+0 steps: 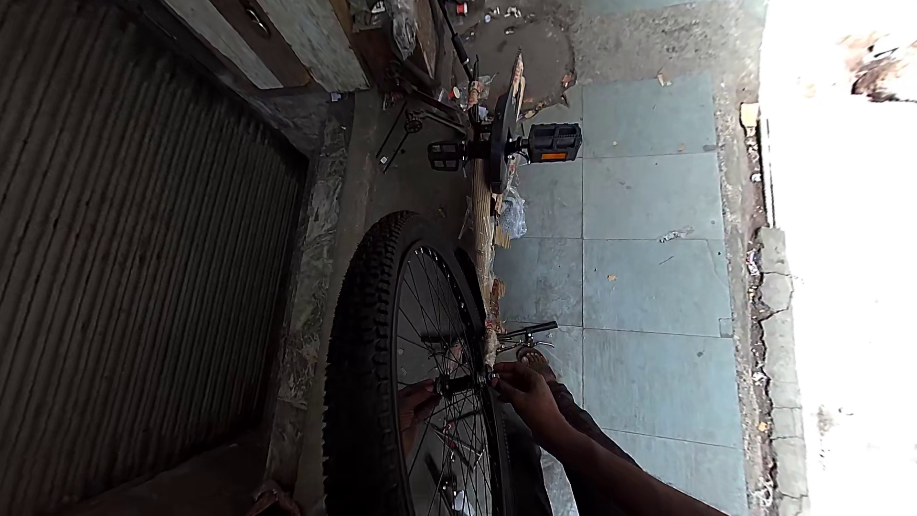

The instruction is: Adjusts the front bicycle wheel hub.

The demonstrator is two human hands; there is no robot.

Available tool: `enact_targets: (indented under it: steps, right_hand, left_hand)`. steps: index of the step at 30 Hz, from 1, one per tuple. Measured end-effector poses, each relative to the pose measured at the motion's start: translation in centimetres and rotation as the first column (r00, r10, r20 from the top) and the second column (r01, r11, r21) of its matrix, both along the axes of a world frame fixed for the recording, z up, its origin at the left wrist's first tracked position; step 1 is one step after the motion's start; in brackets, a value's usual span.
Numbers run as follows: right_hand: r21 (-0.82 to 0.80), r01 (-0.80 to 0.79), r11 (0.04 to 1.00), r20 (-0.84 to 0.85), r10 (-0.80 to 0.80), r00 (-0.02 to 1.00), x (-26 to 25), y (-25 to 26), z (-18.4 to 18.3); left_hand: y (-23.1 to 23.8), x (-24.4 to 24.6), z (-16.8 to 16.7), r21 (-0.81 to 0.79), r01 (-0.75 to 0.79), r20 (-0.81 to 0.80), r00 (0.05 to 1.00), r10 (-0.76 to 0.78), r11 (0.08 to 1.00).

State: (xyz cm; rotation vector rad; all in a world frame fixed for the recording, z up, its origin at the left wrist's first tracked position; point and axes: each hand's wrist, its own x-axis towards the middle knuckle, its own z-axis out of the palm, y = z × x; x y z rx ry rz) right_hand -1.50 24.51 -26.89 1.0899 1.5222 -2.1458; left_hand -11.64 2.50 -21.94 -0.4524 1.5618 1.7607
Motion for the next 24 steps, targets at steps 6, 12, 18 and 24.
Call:
enact_targets:
  steps: [6,12,18,24]
  right_hand:
    - [-0.302,0.111,0.947,0.136,-0.073,0.988,-0.7,0.7,0.7]
    - [-0.329,0.031,0.944,0.114,0.007,0.993,-1.0,1.9,0.6]
    - [-0.323,-0.061,0.944,0.123,0.105,0.987,-0.8,2.0,-0.4]
    - [0.002,-0.523,0.852,-0.044,0.523,0.851,-1.5,4.1,-0.8]
  left_hand:
    - [1.1,-0.8,-0.7,-0.328,-0.111,0.292,0.933,0.212,0.938]
    - [1.2,-1.3,-1.3,-0.383,-0.124,0.260,0.936,0.236,0.915]
    - [1.1,-1.9,-0.7,-0.447,-0.012,0.281,0.947,0.153,0.895]
    - [0.9,-2.3,-0.4,-0.411,0.102,0.309,0.950,0.034,0.906]
